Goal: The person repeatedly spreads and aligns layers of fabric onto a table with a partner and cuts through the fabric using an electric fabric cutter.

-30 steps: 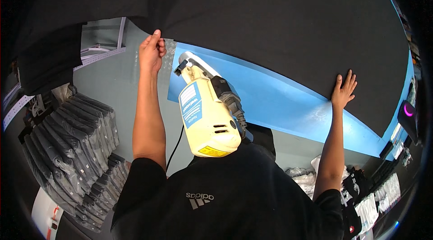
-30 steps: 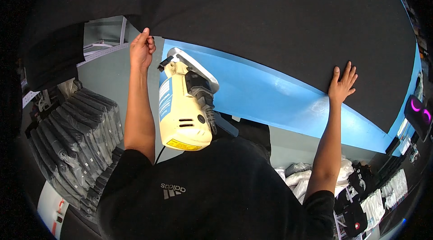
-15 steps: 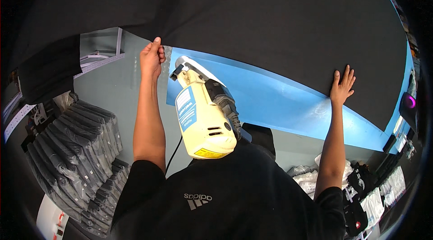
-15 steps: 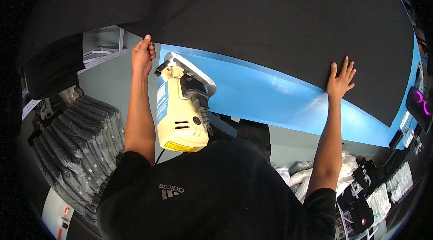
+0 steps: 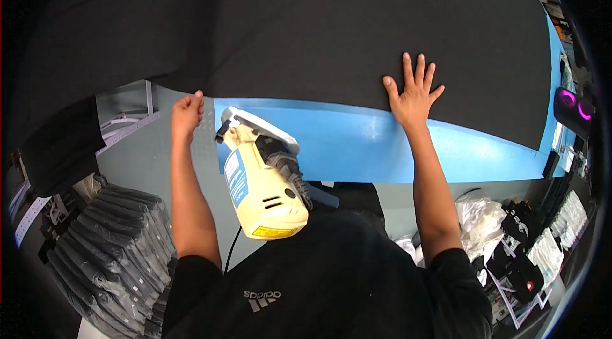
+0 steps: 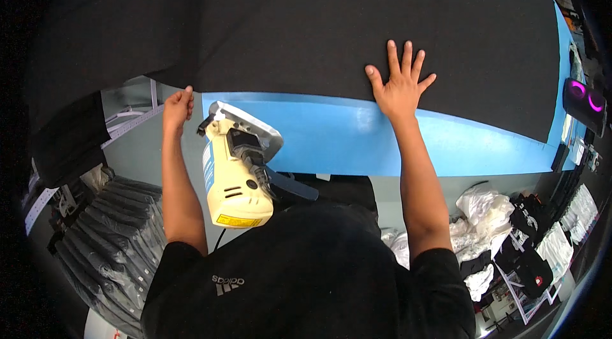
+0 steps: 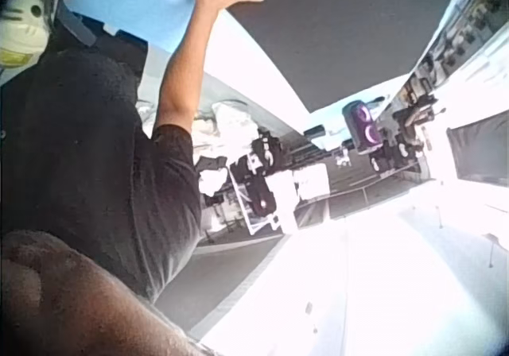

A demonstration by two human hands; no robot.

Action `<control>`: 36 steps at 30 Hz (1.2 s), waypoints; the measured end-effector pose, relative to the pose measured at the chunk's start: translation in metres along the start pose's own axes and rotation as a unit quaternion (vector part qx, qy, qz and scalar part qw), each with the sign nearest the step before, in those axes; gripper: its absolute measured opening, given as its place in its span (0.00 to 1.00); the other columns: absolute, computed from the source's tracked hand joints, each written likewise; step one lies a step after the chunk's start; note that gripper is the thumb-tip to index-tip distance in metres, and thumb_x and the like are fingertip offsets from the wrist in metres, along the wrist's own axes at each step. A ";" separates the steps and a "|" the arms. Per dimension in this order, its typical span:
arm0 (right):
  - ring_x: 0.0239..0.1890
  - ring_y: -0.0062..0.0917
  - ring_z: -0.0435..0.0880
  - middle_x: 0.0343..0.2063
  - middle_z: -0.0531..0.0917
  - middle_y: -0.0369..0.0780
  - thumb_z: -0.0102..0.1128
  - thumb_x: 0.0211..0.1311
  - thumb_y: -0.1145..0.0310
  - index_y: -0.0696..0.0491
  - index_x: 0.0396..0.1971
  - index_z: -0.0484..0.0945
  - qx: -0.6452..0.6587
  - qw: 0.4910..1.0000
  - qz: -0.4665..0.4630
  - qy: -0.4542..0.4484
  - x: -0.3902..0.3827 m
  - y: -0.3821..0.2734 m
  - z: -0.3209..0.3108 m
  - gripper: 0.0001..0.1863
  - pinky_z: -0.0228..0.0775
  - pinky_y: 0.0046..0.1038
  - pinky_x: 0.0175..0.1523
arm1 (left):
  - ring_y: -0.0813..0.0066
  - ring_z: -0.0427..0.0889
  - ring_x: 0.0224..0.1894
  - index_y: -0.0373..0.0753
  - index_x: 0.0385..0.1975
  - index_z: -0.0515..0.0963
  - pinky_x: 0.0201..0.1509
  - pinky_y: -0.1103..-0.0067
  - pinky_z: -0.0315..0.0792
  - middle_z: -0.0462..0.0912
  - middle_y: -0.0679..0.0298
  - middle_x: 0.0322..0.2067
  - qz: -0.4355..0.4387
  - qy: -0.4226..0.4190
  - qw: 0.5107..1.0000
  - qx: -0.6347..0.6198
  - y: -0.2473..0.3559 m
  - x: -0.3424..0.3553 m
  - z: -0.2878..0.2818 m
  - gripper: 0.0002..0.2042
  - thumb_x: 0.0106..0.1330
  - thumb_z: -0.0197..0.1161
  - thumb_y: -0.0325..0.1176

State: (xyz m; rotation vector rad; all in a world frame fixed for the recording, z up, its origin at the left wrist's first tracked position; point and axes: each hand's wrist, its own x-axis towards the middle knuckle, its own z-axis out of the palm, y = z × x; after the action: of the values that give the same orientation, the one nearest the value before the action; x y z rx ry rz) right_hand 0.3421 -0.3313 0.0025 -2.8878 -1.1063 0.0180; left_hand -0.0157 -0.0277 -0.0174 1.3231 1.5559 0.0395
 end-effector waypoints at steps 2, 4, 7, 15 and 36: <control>0.69 0.42 0.40 0.66 0.51 0.41 0.43 0.56 0.35 0.36 0.63 0.57 0.009 1.000 0.001 -0.012 -0.002 -0.001 0.001 0.37 0.24 0.65 0.60 | 0.64 0.74 0.29 0.34 0.31 0.74 0.34 0.71 0.67 0.76 0.59 0.26 0.211 0.163 0.926 0.268 0.021 0.001 -0.009 0.17 0.62 0.58 0.45; 0.69 0.41 0.39 0.66 0.51 0.40 0.43 0.56 0.35 0.36 0.63 0.57 -0.003 1.000 0.007 -0.012 -0.003 0.002 0.006 0.37 0.23 0.65 0.60 | 0.56 0.74 0.45 0.34 0.40 0.75 0.49 0.68 0.67 0.78 0.53 0.40 0.387 0.212 0.851 0.285 0.094 -0.019 0.012 0.17 0.62 0.57 0.43; 0.69 0.41 0.39 0.67 0.51 0.40 0.42 0.56 0.34 0.36 0.64 0.57 -0.010 1.000 -0.003 0.002 -0.002 -0.001 0.004 0.37 0.23 0.66 0.60 | 0.58 0.64 0.59 0.44 0.51 0.72 0.61 0.61 0.56 0.71 0.59 0.54 0.639 0.056 0.698 0.319 0.153 -0.043 0.054 0.20 0.59 0.58 0.43; 0.68 0.45 0.42 0.66 0.51 0.44 0.49 0.55 0.40 0.39 0.63 0.58 0.045 0.999 0.013 0.008 0.006 -0.026 -0.018 0.36 0.28 0.68 0.58 | 0.56 0.43 0.69 0.51 0.63 0.59 0.63 0.42 0.35 0.53 0.63 0.65 0.537 0.018 0.665 0.519 0.110 -0.022 0.075 0.35 0.57 0.49 0.63; 0.62 0.41 0.59 0.58 0.64 0.48 0.52 0.58 0.47 0.50 0.55 0.67 0.268 0.949 -0.166 0.021 -0.031 -0.147 -0.029 0.30 0.44 0.55 0.61 | 0.56 0.41 0.69 0.53 0.63 0.58 0.64 0.47 0.41 0.51 0.63 0.66 0.547 0.016 0.721 0.425 0.081 0.003 0.051 0.32 0.59 0.51 0.58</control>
State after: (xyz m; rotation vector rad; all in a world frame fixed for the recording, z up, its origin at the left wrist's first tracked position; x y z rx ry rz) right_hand 0.2217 -0.2446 0.0384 -2.1963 -1.3174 0.2084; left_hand 0.0770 -0.0226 0.0054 2.8454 0.5294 0.0896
